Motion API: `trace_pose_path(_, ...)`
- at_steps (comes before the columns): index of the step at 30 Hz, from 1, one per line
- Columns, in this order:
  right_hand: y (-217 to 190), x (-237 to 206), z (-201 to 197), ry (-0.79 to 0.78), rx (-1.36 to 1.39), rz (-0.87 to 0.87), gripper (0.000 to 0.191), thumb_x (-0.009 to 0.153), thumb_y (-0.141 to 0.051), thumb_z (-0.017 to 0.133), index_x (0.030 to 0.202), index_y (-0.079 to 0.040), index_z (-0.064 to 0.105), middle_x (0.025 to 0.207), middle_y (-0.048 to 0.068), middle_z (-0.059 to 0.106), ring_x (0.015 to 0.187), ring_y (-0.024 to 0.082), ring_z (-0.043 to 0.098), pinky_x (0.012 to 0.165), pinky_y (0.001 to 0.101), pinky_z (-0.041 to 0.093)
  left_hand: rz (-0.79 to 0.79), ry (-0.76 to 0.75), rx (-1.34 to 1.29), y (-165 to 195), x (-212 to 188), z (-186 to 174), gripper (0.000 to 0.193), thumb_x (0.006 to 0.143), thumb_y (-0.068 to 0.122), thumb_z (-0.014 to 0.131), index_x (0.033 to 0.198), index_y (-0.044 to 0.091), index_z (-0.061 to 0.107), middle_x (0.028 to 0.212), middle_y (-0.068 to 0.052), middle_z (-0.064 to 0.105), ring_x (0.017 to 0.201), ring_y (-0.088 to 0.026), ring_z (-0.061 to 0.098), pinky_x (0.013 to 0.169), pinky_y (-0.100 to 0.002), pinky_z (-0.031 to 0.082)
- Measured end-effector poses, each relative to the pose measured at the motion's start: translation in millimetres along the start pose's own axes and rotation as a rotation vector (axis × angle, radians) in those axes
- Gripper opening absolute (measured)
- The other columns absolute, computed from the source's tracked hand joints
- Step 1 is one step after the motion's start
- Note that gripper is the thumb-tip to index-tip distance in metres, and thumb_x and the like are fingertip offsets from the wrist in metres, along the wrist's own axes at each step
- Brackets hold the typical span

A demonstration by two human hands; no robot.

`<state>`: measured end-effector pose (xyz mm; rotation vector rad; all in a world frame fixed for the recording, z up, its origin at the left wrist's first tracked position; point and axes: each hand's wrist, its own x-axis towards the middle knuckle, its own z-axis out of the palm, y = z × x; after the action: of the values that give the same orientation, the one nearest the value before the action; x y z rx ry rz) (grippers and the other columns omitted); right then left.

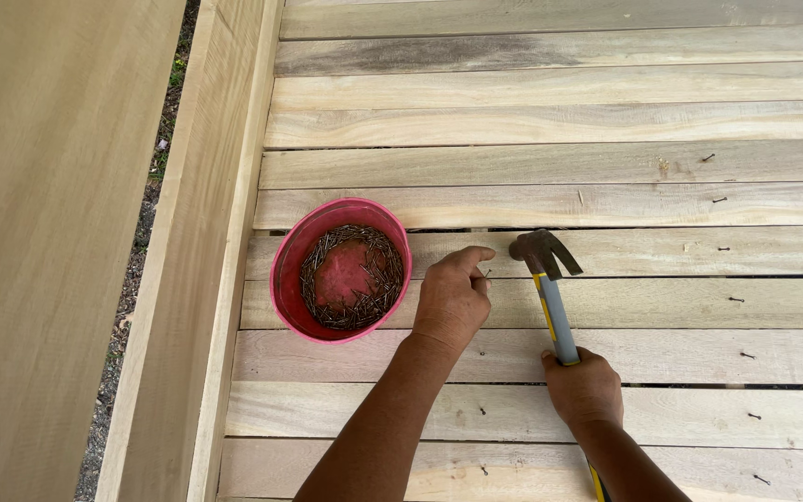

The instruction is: The person repeatedly picks nails from a pink bucket and hammers them into a wooden slatted surface. The person uses a hammer to drive each nail into the wood one at a time.

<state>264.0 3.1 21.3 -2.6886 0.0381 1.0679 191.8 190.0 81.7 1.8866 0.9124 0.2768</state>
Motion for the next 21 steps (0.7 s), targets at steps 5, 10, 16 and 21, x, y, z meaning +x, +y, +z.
trace_pose_path(5,1,1,-1,-0.005,0.005,0.006,0.04,0.095,-0.047,0.066,0.11,-0.013,0.078,0.093,0.012,0.079,0.085,0.028,0.077,0.08,0.045,0.062,-0.143,-0.005,-0.038,-26,4,21,0.01,0.091,0.006,0.07,0.097,0.008,0.078,0.092,-0.009,0.077,0.081,-0.019,0.075,0.076,-0.032,0.061)
trace_pose_path(10,0,0,-3,-0.028,0.015,0.016,0.04,0.095,-0.047,0.065,0.111,-0.013,0.078,0.095,0.013,0.08,0.087,0.029,0.079,0.081,0.0452,0.063,-0.176,0.043,-0.155,-69,8,38,0.004,0.088,0.006,0.074,0.091,0.007,0.077,0.09,-0.008,0.079,0.082,-0.018,0.075,0.076,-0.031,0.061)
trace_pose_path(16,-1,-2,-5,-0.014,0.017,0.001,0.04,0.094,-0.047,0.066,0.113,-0.014,0.079,0.095,0.012,0.079,0.087,0.03,0.077,0.083,0.0454,0.062,0.025,0.207,-0.121,-97,3,63,0.005,0.084,0.001,0.077,0.085,0.006,0.076,0.091,-0.005,0.072,0.08,-0.019,0.071,0.074,-0.03,0.059)
trace_pose_path(21,-2,-3,-7,-0.025,0.037,0.005,0.039,0.094,-0.046,0.066,0.113,-0.014,0.078,0.09,0.012,0.08,0.083,0.029,0.077,0.081,0.0451,0.062,0.069,0.279,-0.118,-94,-1,67,0.007,0.082,0.001,0.078,0.085,0.007,0.075,0.09,-0.003,0.072,0.082,-0.018,0.071,0.075,-0.03,0.059)
